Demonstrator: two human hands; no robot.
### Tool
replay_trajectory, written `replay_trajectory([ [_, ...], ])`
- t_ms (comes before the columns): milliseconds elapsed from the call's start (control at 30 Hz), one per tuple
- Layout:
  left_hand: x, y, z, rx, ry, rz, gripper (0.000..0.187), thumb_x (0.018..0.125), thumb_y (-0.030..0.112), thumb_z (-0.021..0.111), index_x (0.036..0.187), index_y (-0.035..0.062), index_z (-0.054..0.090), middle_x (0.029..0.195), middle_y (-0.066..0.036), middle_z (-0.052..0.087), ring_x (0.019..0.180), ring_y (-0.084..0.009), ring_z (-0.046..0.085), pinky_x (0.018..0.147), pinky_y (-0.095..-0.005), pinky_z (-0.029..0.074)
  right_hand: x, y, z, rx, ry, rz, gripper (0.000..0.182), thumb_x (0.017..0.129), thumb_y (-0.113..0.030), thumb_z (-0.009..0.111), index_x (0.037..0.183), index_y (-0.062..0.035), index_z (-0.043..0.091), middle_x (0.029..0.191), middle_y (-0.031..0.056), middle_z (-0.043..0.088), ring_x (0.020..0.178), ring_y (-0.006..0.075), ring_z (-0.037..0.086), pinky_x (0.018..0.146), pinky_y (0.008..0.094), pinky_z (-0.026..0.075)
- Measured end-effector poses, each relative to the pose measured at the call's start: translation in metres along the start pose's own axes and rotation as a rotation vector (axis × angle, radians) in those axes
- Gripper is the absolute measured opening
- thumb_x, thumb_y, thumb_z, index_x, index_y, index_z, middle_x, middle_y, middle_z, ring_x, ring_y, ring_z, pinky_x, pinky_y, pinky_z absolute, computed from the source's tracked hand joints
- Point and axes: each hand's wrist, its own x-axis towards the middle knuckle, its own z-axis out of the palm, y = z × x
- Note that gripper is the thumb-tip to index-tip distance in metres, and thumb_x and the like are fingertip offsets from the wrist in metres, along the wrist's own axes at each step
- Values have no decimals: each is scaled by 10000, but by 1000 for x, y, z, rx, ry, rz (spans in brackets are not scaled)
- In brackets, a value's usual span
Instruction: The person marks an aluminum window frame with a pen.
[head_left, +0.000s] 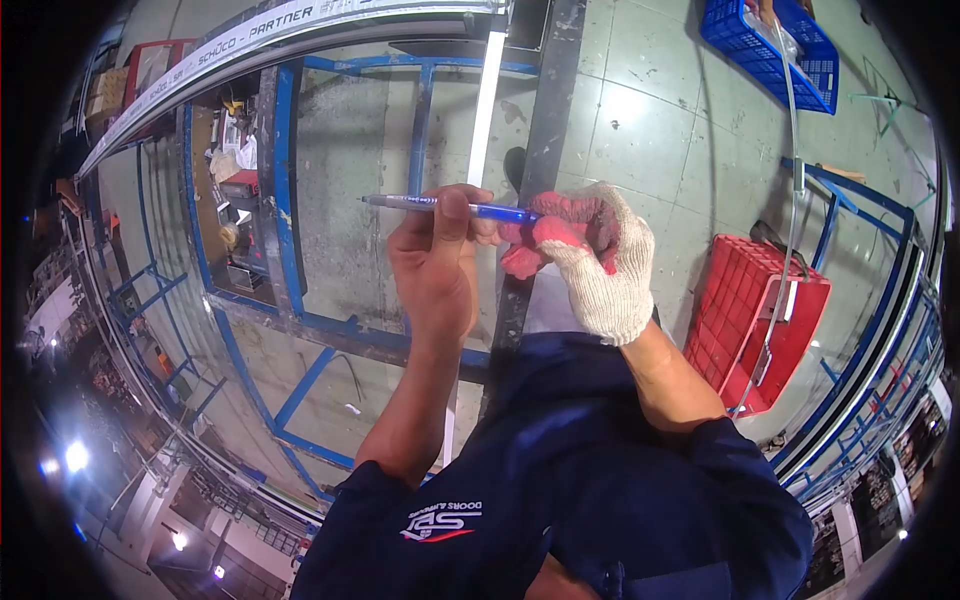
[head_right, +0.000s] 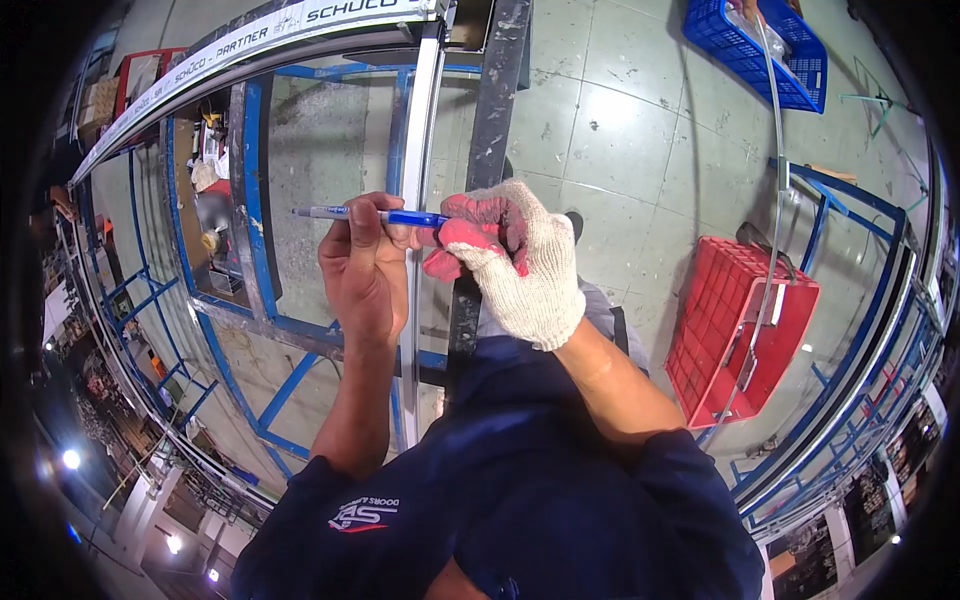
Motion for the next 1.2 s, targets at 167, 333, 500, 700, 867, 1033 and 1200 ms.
replay_trajectory([
  [167, 6, -7, 3, -95, 36, -51, 300, 1058, 239, 620, 1030, -49, 698, 785, -50, 652, 721, -128, 582, 703, -288, 458, 8, 10, -1, 36, 49, -38, 350, 882, -202, 802, 1076, 57, 670, 805, 142, 756, 746, 153, 753, 700, 278, 571],
  [333, 16, -6, -16, -250, 61, -75, 348, 1103, 326, 504, 1046, 19, 658, 887, -80, 654, 762, -162, 582, 751, -335, 468, 29, 10, -6, 171, -84, -93, 517, 873, -232, 819, 1258, 46, 616, 1028, 165, 746, 908, 167, 728, 836, 306, 562],
  [500, 38, 24, -24, -129, 148, 10, 350, 1126, 357, 419, 1008, 76, 592, 997, -93, 588, 840, -177, 561, 844, -354, 464, 81, 17, -24, 203, -4, -145, 543, 933, -225, 746, 1372, 45, 575, 1199, 166, 720, 1082, 186, 683, 969, 343, 542],
  [700, 59, 9, -58, 603, 154, -66, 319, 956, 193, 729, 1199, 0, 654, 989, -3, 656, 597, -9, 349, 531, -190, 271, 197, 25, -43, -307, 90, -538, 549, 920, -226, 742, 1410, -35, 582, 1303, 164, 695, 1167, 263, 682, 1014, 367, 522],
  [867, 62, -10, -35, 791, -55, -167, 909, 709, 150, 931, 1488, -14, 491, 1231, -106, 685, 899, -92, 593, 776, -245, 492, 260, 35, -56, -286, -249, -601, 675, 919, -256, 741, 1515, -73, 482, 1445, 188, 597, 1323, 277, 589, 1118, 379, 451],
  [1033, 68, -32, -44, 581, -157, -360, 908, 777, 24, 827, 1568, -16, 383, 1211, -100, 675, 1180, -183, 608, 1035, -339, 486, 264, 40, -59, -391, -263, -607, 661, 899, -317, 759, 1494, -132, 538, 1390, 153, 653, 1269, 285, 642, 1080, 374, 483],
  [1200, 67, -34, -50, 625, -161, -379, 795, 803, -23, 771, 1531, -24, 451, 1182, -69, 673, 1150, -146, 600, 1002, -307, 477, 262, 26, -61, -187, -410, -323, 753, 923, -235, 765, 1536, 21, 412, 1407, 240, 609, 1212, 250, 630, 1050, 349, 484],
])
